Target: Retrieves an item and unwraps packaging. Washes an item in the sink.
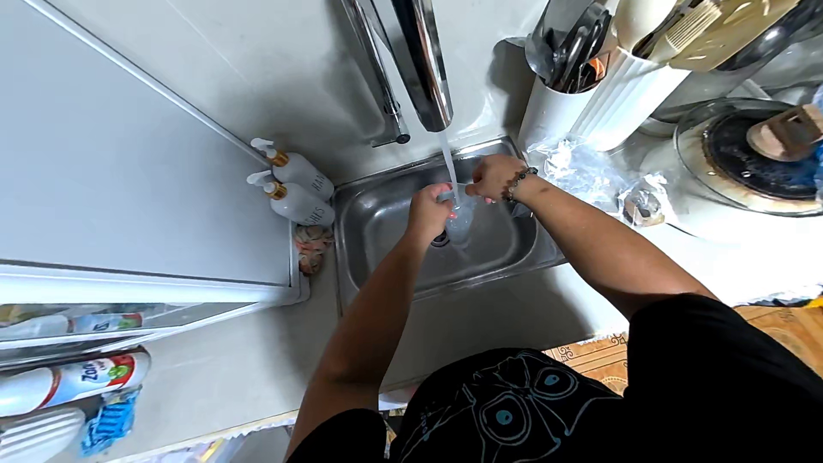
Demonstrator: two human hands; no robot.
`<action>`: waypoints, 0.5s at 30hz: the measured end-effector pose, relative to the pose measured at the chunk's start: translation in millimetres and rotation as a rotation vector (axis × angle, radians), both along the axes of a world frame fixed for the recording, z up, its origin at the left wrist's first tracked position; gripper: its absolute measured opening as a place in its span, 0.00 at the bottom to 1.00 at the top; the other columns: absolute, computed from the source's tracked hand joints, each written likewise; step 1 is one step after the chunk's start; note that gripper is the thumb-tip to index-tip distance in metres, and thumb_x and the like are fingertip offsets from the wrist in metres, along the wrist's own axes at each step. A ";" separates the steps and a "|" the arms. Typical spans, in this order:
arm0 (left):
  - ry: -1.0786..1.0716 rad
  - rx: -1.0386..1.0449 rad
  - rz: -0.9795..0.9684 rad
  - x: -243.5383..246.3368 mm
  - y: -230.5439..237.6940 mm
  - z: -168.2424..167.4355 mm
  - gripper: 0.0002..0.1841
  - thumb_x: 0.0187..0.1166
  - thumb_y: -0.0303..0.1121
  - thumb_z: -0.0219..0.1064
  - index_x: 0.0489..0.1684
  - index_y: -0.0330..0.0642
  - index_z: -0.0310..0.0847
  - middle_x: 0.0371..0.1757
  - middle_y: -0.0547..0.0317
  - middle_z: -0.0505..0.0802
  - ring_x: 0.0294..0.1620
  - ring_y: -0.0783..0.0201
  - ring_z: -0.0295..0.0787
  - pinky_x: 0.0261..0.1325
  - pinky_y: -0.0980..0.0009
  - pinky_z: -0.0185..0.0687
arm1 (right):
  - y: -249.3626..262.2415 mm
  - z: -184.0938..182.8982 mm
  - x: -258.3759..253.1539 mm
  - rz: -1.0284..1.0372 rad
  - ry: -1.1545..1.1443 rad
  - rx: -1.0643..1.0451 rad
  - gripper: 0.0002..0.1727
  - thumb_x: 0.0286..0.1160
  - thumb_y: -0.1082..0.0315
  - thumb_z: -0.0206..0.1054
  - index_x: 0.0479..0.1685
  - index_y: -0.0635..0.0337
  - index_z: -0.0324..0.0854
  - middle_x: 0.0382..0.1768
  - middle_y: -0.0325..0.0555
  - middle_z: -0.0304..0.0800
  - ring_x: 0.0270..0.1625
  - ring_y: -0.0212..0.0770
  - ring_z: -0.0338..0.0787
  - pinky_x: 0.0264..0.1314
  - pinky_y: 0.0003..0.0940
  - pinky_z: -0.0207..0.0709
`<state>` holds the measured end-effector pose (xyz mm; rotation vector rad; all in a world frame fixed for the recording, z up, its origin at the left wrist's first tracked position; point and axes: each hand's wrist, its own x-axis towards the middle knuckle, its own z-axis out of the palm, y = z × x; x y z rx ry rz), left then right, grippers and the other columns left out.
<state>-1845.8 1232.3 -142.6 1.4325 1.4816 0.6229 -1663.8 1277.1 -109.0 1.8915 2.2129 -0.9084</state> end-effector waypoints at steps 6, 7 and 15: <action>-0.029 0.032 0.010 2.6 -5.8 -0.1 0.23 0.78 0.18 0.63 0.73 0.38 0.80 0.72 0.47 0.86 0.43 0.60 0.94 0.50 0.62 0.92 | 4.4 1.3 7.4 0.015 0.078 0.000 0.22 0.79 0.46 0.68 0.32 0.56 0.91 0.25 0.47 0.92 0.31 0.48 0.91 0.42 0.60 0.82; -0.034 0.037 0.012 3.3 -5.9 -0.7 0.23 0.78 0.18 0.63 0.74 0.38 0.80 0.72 0.48 0.86 0.43 0.60 0.94 0.49 0.62 0.91 | 5.4 2.0 8.1 0.016 0.084 -0.007 0.22 0.79 0.47 0.68 0.32 0.56 0.91 0.25 0.46 0.92 0.30 0.47 0.91 0.42 0.59 0.82; -0.008 0.064 0.016 2.7 -6.7 -3.7 0.23 0.77 0.19 0.63 0.73 0.38 0.81 0.71 0.48 0.87 0.44 0.59 0.93 0.51 0.60 0.91 | 5.7 -5.0 11.5 0.009 0.154 -0.027 0.21 0.79 0.48 0.68 0.32 0.57 0.91 0.24 0.46 0.91 0.29 0.46 0.90 0.42 0.59 0.82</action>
